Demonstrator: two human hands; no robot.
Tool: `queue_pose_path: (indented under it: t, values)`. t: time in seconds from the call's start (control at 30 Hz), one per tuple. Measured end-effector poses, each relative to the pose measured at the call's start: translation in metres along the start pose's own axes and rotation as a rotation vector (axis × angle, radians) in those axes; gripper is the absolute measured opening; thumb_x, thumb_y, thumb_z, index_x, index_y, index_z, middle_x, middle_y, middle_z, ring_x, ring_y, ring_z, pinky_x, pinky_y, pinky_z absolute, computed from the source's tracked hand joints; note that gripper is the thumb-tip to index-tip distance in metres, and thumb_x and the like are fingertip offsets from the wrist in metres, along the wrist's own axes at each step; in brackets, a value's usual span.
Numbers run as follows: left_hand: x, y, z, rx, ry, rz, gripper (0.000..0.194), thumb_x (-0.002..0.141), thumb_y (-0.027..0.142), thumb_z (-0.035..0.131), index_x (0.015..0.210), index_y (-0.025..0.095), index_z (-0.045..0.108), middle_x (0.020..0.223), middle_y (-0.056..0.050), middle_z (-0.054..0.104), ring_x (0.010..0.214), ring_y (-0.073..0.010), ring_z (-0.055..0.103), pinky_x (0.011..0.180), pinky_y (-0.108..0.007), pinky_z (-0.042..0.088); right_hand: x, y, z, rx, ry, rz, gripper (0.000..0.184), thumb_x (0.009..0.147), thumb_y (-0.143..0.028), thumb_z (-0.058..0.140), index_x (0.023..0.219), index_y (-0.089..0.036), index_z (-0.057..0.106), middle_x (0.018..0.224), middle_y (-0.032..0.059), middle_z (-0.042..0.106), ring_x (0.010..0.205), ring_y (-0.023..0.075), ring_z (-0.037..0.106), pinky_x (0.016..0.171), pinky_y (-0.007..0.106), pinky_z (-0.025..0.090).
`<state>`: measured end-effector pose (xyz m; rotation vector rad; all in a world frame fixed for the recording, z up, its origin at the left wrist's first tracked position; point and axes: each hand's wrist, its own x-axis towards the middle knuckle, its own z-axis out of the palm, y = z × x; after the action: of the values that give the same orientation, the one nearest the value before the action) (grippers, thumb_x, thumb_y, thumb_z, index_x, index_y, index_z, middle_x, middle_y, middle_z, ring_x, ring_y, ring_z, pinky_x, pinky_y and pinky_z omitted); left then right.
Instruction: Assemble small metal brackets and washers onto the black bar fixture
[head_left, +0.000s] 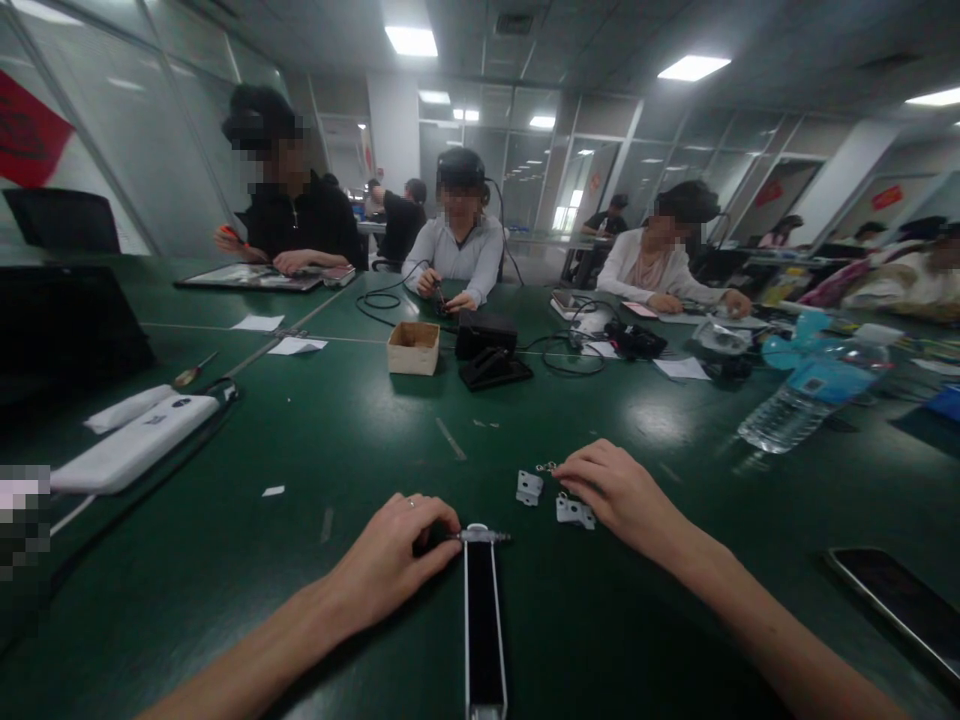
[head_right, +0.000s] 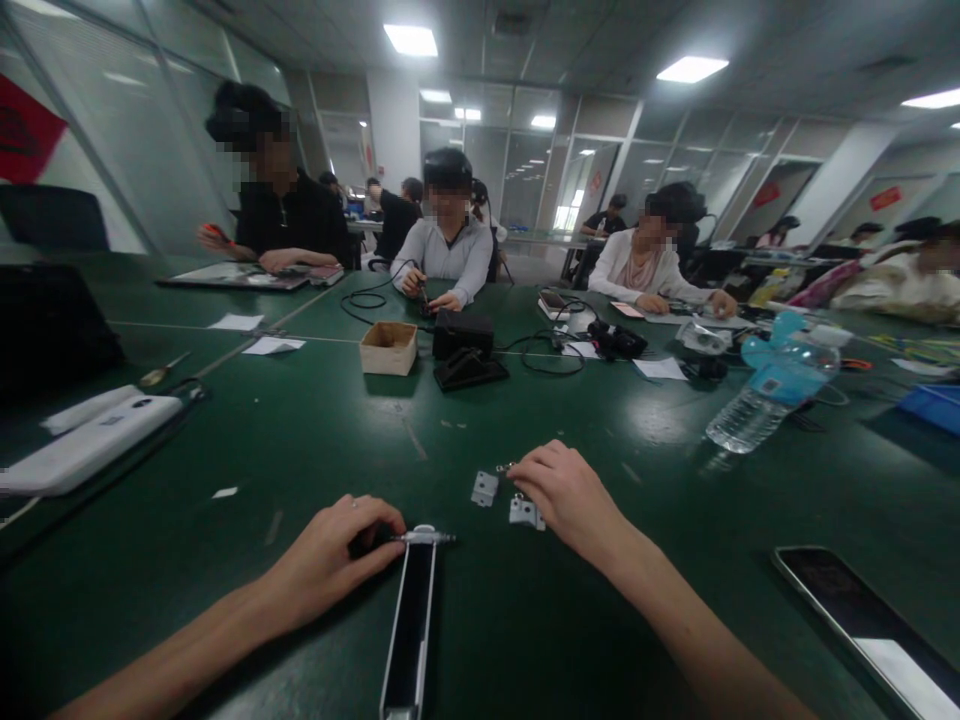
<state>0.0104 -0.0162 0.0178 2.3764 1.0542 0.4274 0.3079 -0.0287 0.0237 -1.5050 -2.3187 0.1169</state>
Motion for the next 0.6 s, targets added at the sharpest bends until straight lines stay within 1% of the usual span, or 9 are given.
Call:
queue_pose_path:
  t: [0.17, 0.27, 0.33, 0.4, 0.47, 0.53, 0.6]
  values:
    - [-0.001, 0.0, -0.001, -0.009, -0.021, -0.014, 0.01, 0.087, 0.027, 0.056, 0.093, 0.022, 0.062, 0.081, 0.002, 0.061, 0.071, -0.0156, 0.052, 0.068, -0.028, 0.038, -0.006, 0.0, -0.012, 0.112, -0.215, 0.022, 0.017, 0.089, -0.031, 0.052, 0.092, -0.024, 0.068, 0.089, 0.0034, 0.065, 0.082, 0.0191, 0.056, 0.074, 0.037, 0.046]
    - [-0.001, 0.0, -0.001, -0.01, -0.021, -0.01, 0.01, 0.087, 0.026, 0.055, 0.093, 0.022, 0.062, 0.081, 0.002, 0.061, 0.071, -0.0156, 0.052, 0.068, -0.028, 0.038, -0.009, 0.001, -0.017, 0.143, -0.297, 0.02, 0.019, 0.088, -0.034, 0.053, 0.086, -0.024, 0.068, 0.085, 0.003, 0.064, 0.079, 0.0181, 0.056, 0.072, 0.036, 0.046]
    - [-0.001, -0.001, 0.0, -0.009, -0.014, -0.002, 0.01, 0.086, 0.025, 0.055, 0.093, 0.022, 0.062, 0.08, 0.002, 0.062, 0.07, -0.0152, 0.052, 0.069, -0.029, 0.038, -0.011, 0.004, -0.022, 0.139, -0.327, 0.036, 0.017, 0.085, -0.033, 0.055, 0.081, -0.024, 0.069, 0.082, 0.0032, 0.063, 0.077, 0.018, 0.056, 0.07, 0.035, 0.046]
    - [-0.001, -0.001, 0.0, -0.008, -0.008, 0.008, 0.009, 0.086, 0.024, 0.055, 0.092, 0.022, 0.061, 0.08, 0.002, 0.062, 0.069, -0.0148, 0.052, 0.069, -0.028, 0.038, -0.013, 0.008, -0.026, 0.118, -0.329, 0.059, 0.015, 0.082, -0.03, 0.057, 0.075, -0.023, 0.069, 0.078, 0.0036, 0.063, 0.072, 0.0178, 0.056, 0.065, 0.033, 0.046]
    - [-0.001, -0.001, 0.0, -0.007, -0.004, 0.012, 0.009, 0.086, 0.025, 0.055, 0.092, 0.022, 0.061, 0.079, 0.002, 0.061, 0.068, -0.0147, 0.052, 0.069, -0.028, 0.038, -0.013, 0.012, -0.029, 0.081, -0.297, 0.083, 0.013, 0.078, -0.028, 0.059, 0.072, -0.022, 0.068, 0.076, 0.0039, 0.063, 0.068, 0.0176, 0.056, 0.061, 0.033, 0.046]
    - [0.0, 0.0, 0.0, -0.009, -0.003, 0.012, 0.009, 0.086, 0.025, 0.055, 0.091, 0.022, 0.062, 0.079, 0.002, 0.061, 0.068, -0.0147, 0.052, 0.069, -0.028, 0.039, -0.012, 0.013, -0.028, 0.036, -0.23, 0.108, 0.012, 0.077, -0.026, 0.058, 0.074, -0.022, 0.068, 0.077, 0.004, 0.063, 0.068, 0.0179, 0.056, 0.061, 0.033, 0.047]
    - [0.0, 0.0, 0.0, -0.01, -0.004, 0.01, 0.009, 0.086, 0.025, 0.055, 0.092, 0.022, 0.062, 0.08, 0.002, 0.062, 0.068, -0.0147, 0.052, 0.069, -0.028, 0.039, -0.01, 0.011, -0.022, 0.007, -0.149, 0.126, 0.014, 0.08, -0.027, 0.055, 0.082, -0.022, 0.068, 0.082, 0.0048, 0.063, 0.073, 0.0187, 0.056, 0.065, 0.035, 0.048]
